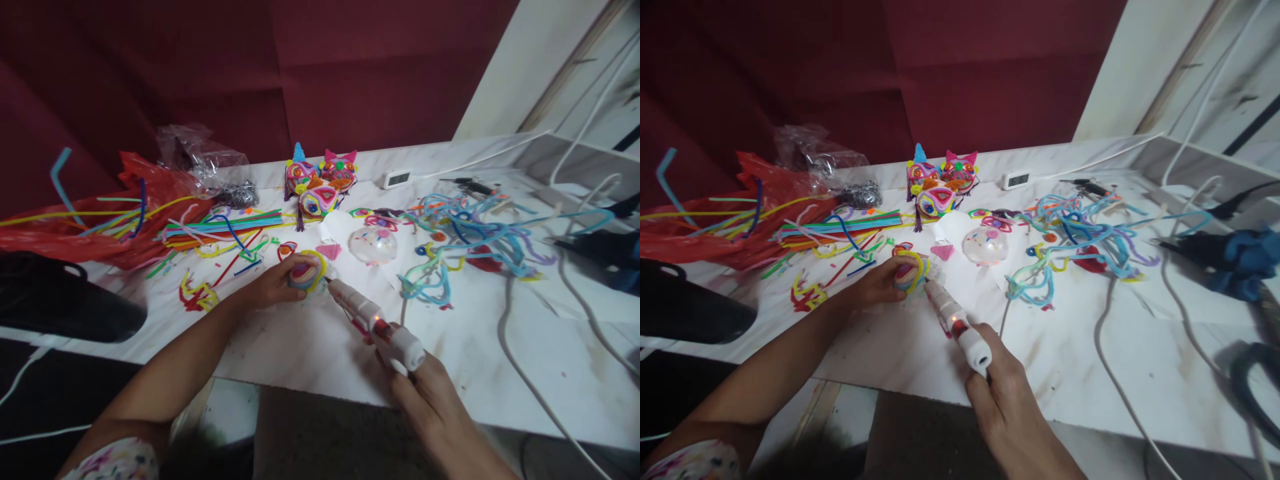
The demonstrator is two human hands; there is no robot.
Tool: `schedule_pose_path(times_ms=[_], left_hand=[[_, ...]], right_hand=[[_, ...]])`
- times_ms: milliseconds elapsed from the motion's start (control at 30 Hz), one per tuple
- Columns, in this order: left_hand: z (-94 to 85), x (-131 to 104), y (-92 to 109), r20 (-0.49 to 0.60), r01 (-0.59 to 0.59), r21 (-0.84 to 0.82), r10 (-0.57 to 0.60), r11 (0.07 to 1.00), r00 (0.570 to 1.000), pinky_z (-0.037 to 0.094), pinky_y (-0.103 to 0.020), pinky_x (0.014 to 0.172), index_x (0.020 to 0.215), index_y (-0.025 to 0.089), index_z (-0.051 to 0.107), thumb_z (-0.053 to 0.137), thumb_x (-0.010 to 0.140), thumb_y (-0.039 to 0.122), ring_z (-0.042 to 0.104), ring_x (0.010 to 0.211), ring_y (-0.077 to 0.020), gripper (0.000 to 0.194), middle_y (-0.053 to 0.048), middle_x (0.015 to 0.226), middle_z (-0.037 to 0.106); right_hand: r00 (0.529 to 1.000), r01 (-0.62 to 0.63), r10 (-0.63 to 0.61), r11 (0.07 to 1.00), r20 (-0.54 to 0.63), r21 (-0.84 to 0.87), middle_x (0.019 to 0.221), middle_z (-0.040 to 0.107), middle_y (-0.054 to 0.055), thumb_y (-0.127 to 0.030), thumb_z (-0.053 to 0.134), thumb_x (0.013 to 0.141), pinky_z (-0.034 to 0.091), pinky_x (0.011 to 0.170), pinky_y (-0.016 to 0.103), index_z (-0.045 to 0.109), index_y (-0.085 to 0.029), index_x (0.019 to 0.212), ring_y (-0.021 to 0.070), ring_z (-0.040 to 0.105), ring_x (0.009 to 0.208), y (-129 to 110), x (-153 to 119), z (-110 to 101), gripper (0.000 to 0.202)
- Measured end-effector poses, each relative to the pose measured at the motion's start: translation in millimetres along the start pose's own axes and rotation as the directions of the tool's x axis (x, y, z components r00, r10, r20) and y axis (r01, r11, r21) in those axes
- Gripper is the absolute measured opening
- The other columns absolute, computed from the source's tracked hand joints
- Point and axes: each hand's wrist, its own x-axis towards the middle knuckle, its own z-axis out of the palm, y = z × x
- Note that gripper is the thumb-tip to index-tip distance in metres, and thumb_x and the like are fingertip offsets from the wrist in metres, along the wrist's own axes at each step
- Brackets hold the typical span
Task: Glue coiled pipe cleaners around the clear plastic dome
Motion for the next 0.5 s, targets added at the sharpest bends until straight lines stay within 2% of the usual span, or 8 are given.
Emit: schedule_pose_path(times_ms=[100,233,300,400,500], left_hand=[[-0.9,0.1,-1.1,0.015,-0.011,-0.008,0.011,1.000,1.000,0.032,-0.040,0.101,0.117,0.025,0.045,0.069,0.068,0.026,0.039,0.124,-0.0258,0.054,-0.009,0.133,0.036],[-1.8,-0.1,-3.3,0.016,-0.005,-0.014,0.005,1.000,1.000,0.032,-0.040,0.101,0.116,0.025,0.045,0.069,0.068,0.026,0.038,0.125,-0.0258,0.054,-0.008,0.133,0.036],[-1.9,-0.2,-3.7,0.012,-0.006,-0.018,0.006,1.000,1.000,0.032,-0.040,0.101,0.116,0.025,0.045,0.069,0.068,0.027,0.038,0.125,-0.0261,0.054,-0.008,0.133,0.037],[-1.9,-0.3,-3.6,0.004,-0.018,0.002,0.018,1.000,1.000,0.031,-0.041,0.102,0.117,0.024,0.044,0.068,0.068,0.029,0.038,0.125,-0.0269,0.055,-0.009,0.132,0.038],[-1.8,-0.1,-3.0,-0.007,-0.040,0.052,0.040,0.998,0.999,0.030,-0.043,0.102,0.118,0.023,0.044,0.068,0.068,0.030,0.037,0.126,-0.0279,0.056,-0.010,0.131,0.039]], right_hand=[[1.000,-0.008,0.008,1.000,-0.026,-0.004,0.103,0.087,0.003,-0.035,0.056,0.114,0.070,0.080,0.035,0.083,-0.030,0.128,0.0278,0.080,0.087,-3.9,3.2,1.0,0.030],[0.993,-0.017,0.018,1.000,-0.113,0.013,0.086,0.080,0.001,-0.035,0.058,0.108,0.065,0.069,0.033,0.079,-0.029,0.103,0.0254,0.072,0.074,-13.9,12.8,4.4,0.023],[0.990,-0.004,0.006,1.000,-0.141,0.015,0.084,0.079,0.000,-0.034,0.060,0.106,0.063,0.066,0.032,0.077,-0.029,0.098,0.0242,0.071,0.072,-17.1,16.1,5.3,0.020],[0.990,-0.009,0.011,1.000,-0.138,0.020,0.080,0.075,-0.001,-0.035,0.060,0.105,0.062,0.063,0.031,0.076,-0.029,0.096,0.0232,0.069,0.069,-16.5,16.2,5.9,0.019],[0.990,-0.017,0.019,1.000,-0.137,0.016,0.085,0.078,0.001,-0.037,0.059,0.108,0.064,0.069,0.032,0.080,-0.028,0.103,0.0245,0.071,0.075,-8.3,11.9,7.6,0.023]])
